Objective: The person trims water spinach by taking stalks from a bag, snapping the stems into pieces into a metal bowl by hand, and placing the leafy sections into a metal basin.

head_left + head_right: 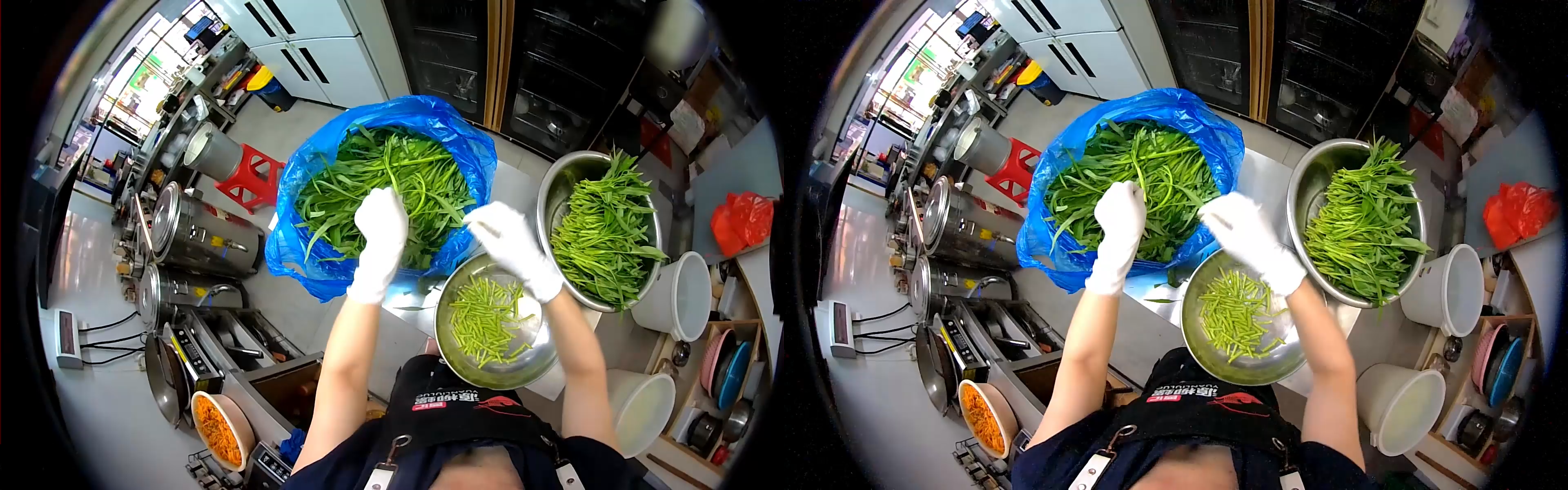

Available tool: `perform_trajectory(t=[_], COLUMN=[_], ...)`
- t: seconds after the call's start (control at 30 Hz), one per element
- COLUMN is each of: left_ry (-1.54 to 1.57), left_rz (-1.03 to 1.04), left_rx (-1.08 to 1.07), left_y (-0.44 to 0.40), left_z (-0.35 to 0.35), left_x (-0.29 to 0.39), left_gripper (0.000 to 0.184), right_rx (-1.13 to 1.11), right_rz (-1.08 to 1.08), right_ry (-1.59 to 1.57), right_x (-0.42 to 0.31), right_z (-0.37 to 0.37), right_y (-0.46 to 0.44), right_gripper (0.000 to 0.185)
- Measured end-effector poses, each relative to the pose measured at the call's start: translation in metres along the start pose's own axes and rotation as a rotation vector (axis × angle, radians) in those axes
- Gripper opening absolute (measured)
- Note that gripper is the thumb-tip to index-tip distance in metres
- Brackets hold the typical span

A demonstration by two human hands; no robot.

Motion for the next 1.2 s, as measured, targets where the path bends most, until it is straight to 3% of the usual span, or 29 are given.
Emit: perform_trajectory(t=[0.1,0.17,0.27,0.3,0.37,0.43,0.5,0.57,0.63,0.77,0.9,1.03,1.2], left_ry=[0.012,-0.12,-0.142,-0.092,0.264,0.668,0.942,1.139,1.184,1.201,1.089,1.097,0.851], left_rz=[0.158,0.164,0.044,-0.035,-0.296,-0.421,-0.57,-0.582,-0.616,-0.58,-0.483,-0.478,-0.078], left_rx=[0.007,0.068,0.005,-0.048,-0.303,-0.491,-0.578,-0.638,-0.631,-0.65,-0.523,-0.486,-0.284], left_y=[-0.009,-0.004,-0.007,-0.013,-0.029,-0.033,-0.027,-0.015,0.0,0.028,0.055,0.079,0.094], left_z=[0.03,0.07,0.078,0.051,0.012,-0.008,-0.031,-0.043,-0.057,-0.079,-0.097,-0.102,-0.113], left_x=[-0.013,-0.03,-0.038,-0.029,-0.024,-0.03,-0.029,-0.035,-0.036,-0.037,-0.034,-0.034,-0.027], left_gripper=[0.024,0.024,0.021,0.021,0.023,0.02,0.017,0.018,0.022,0.025,0.029,0.023,0.02], right_rx=[0.026,0.002,0.049,0.065,0.083,0.122,0.146,0.191,0.179,0.123,0.137,0.314,0.387], right_rz=[0.077,0.064,0.154,0.186,0.259,0.296,0.36,0.412,0.423,0.404,0.348,0.324,0.141], right_ry=[-0.209,-0.151,-0.113,-0.085,-0.05,-0.027,-0.025,-0.04,-0.025,-0.001,0.04,0.065,0.093], right_x=[-0.033,-0.041,-0.042,-0.039,-0.034,-0.029,-0.028,-0.026,-0.025,-0.027,-0.035,-0.034,-0.064], right_z=[0.013,0.011,-0.005,-0.011,-0.022,-0.032,-0.039,-0.041,-0.039,-0.032,-0.037,-0.051,-0.063], right_y=[0.026,0.046,0.074,0.084,0.101,0.113,0.123,0.131,0.137,0.143,0.131,0.113,0.076], right_gripper=[0.012,0.011,0.012,0.012,0.012,0.012,0.012,0.011,0.011,0.011,0.012,0.016,0.017])
Point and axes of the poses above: each hand's wrist, its own y-axis away from the middle knuckle, its own z-axis out of the palm, x = y × z, the point moved 3 cm from there along -y, towards the middle knuckle, and after that the axes turned 4 degrees about -z, right-handed, at the moved point
